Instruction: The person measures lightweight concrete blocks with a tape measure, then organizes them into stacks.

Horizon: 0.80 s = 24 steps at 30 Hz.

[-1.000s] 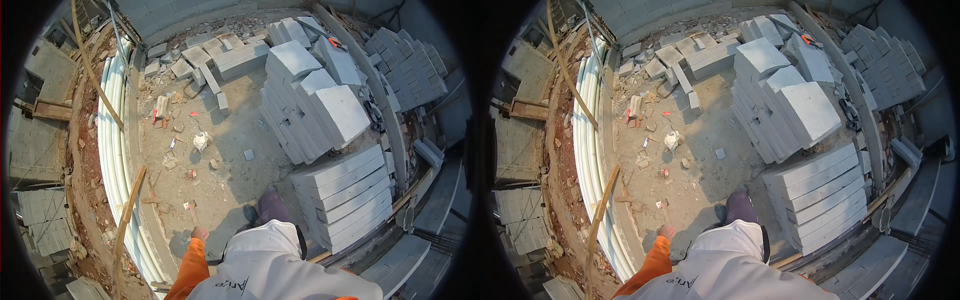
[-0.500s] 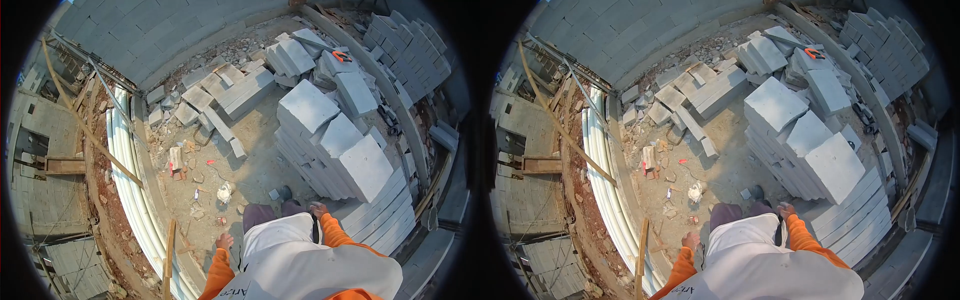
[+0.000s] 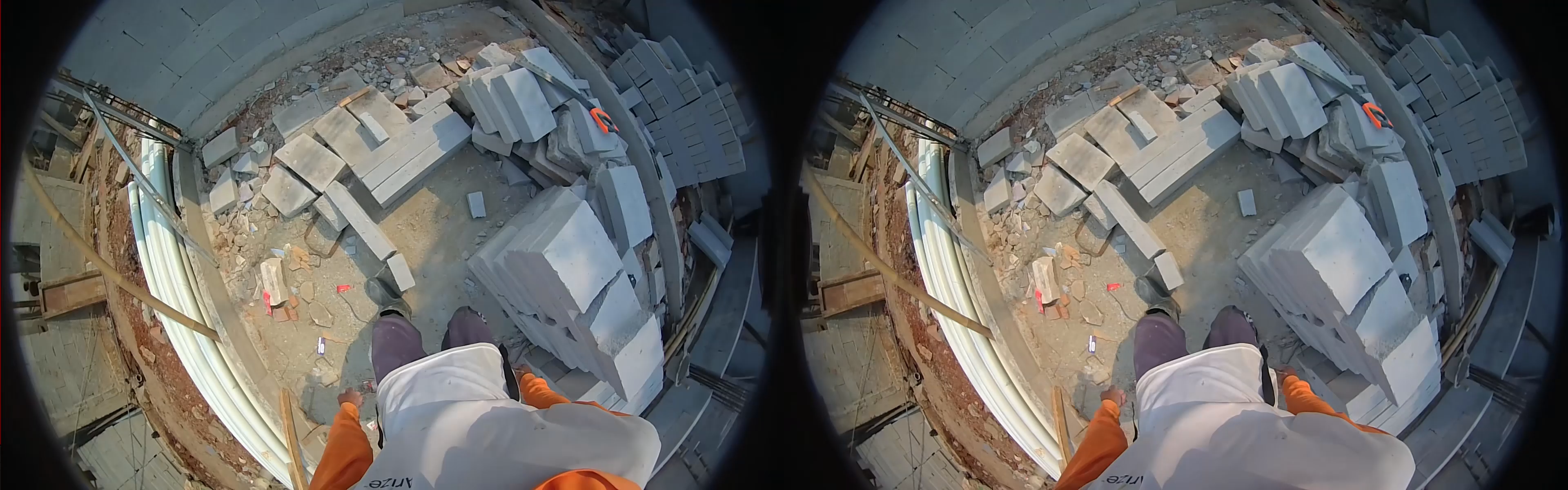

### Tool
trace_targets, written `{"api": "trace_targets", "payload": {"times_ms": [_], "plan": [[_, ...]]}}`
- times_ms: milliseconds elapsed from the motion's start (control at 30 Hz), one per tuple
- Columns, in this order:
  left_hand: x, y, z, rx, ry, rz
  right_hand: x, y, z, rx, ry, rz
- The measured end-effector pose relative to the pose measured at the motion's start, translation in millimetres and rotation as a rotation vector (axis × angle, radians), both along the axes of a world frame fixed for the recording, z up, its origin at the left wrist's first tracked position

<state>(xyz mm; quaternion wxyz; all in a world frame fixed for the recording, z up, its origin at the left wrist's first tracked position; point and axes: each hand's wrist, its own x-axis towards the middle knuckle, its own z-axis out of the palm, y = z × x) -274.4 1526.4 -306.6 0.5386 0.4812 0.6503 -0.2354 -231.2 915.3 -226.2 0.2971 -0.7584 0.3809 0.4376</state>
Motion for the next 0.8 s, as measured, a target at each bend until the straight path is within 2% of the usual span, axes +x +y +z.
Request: {"api": "trace_targets", "payload": {"times_ms": [67,100,133,200,267,333,400,467,567,633,667,800], "plan": [[98.2,8.2,-8.6,0.251,0.032,-0.386,-15.8,16.1,21.4,0.084,0.079,-0.002],[125.4,46.7,-67.2,0.408,-0.145,-0.806,-18.0,27.3,32.3,0.102,0.111,-0.025],[195.0,36.4,-29.3,0.554,-0.368,-0.982,-16.1,38.8,43.4,0.119,0.136,-0.055],[324.6,17.7,8.1,0.510,-0.314,-1.038,-0.1,63.7,60.1,0.136,0.166,-0.110],[425.1,7.2,-1.9,0.427,-0.325,-1.097,34.0,84.1,64.5,0.145,0.163,-0.159],[515.4,-22.6,5.9,0.581,-0.188,-1.347,80.8,99.9,58.1,0.154,0.140,-0.199],[569.2,-37.4,-38.2,0.754,-0.348,-1.449,142.5,108.9,37.3,0.171,0.095,-0.233],[625.2,-62.6,-60.0,0.731,-0.493,-1.440,216.0,111.2,4.0,0.196,0.041,-0.276],[681.3,-88.4,-139.7,0.368,-0.494,-1.215,315.4,114.4,-39.0,0.261,0.008,-0.464],[702.7,-112.9,-178.2,0.162,-0.426,-1.070,348.8,114.6,-47.3,0.300,0.035,-0.787],[710.0,-123.4,-194.1,0.242,-0.454,-1.134,363.2,113.3,-55.6,0.311,0.043,-0.946],[726.4,-167.0,-240.4,0.541,-0.501,-1.323,405.3,103.1,-63.8,0.236,0.036,-0.777]]}}
